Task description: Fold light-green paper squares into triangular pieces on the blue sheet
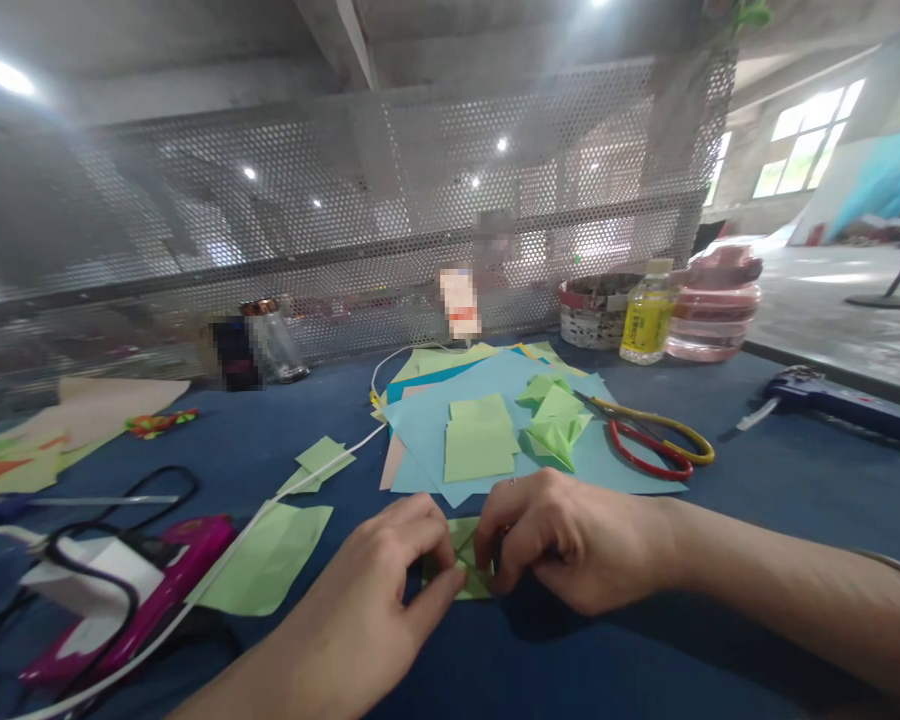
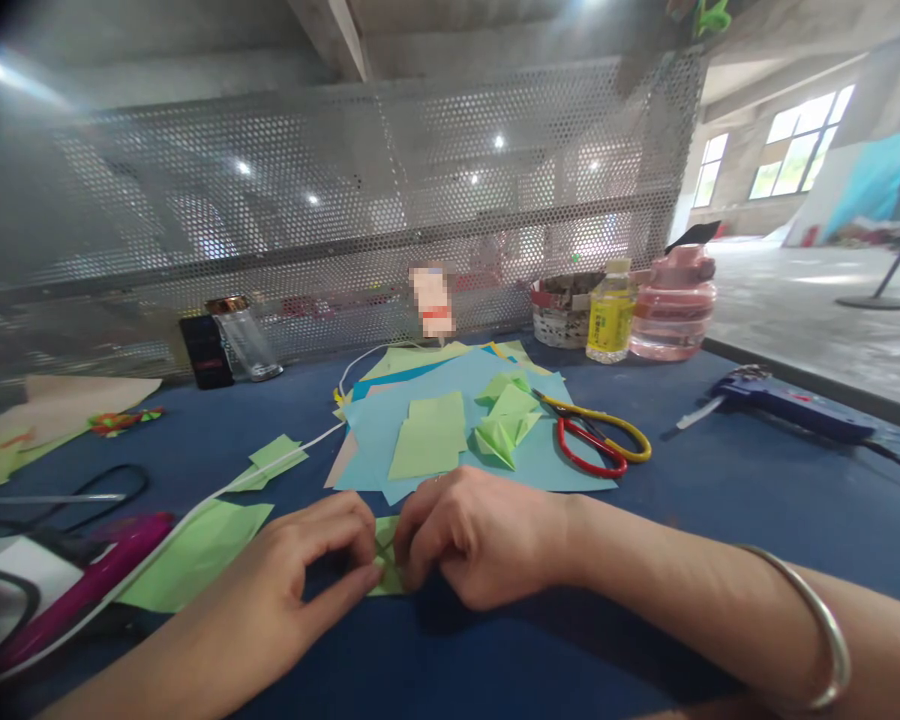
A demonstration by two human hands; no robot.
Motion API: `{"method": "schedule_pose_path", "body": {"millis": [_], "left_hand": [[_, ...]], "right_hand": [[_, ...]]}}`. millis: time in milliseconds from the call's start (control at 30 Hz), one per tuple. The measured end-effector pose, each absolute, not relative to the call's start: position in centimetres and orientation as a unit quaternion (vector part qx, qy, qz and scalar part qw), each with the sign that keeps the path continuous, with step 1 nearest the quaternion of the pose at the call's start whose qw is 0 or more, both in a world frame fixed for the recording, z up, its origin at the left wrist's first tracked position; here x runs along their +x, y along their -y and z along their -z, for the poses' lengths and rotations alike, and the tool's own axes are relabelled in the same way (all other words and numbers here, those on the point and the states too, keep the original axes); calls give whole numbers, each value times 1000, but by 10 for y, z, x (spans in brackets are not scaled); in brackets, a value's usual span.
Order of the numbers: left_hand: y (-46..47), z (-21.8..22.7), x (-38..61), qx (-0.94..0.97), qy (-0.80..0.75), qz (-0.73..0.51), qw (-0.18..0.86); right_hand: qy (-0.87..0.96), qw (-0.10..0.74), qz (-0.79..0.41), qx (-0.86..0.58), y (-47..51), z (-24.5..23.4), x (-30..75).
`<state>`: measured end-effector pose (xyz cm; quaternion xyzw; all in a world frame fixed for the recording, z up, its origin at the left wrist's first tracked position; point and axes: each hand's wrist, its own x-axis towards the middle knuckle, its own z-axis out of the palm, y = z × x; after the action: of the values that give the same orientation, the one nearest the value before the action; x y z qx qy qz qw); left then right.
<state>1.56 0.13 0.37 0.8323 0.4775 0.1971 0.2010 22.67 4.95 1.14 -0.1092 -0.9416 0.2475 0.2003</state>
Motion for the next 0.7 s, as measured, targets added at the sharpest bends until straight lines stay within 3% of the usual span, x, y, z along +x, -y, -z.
{"method": "schedule_pose_path", "body": {"millis": [700], "left_hand": [[-2,-3,17,828,-487,-200,193]], "right_hand": [[945,193,-240,-106,-49,-13,227]]}}
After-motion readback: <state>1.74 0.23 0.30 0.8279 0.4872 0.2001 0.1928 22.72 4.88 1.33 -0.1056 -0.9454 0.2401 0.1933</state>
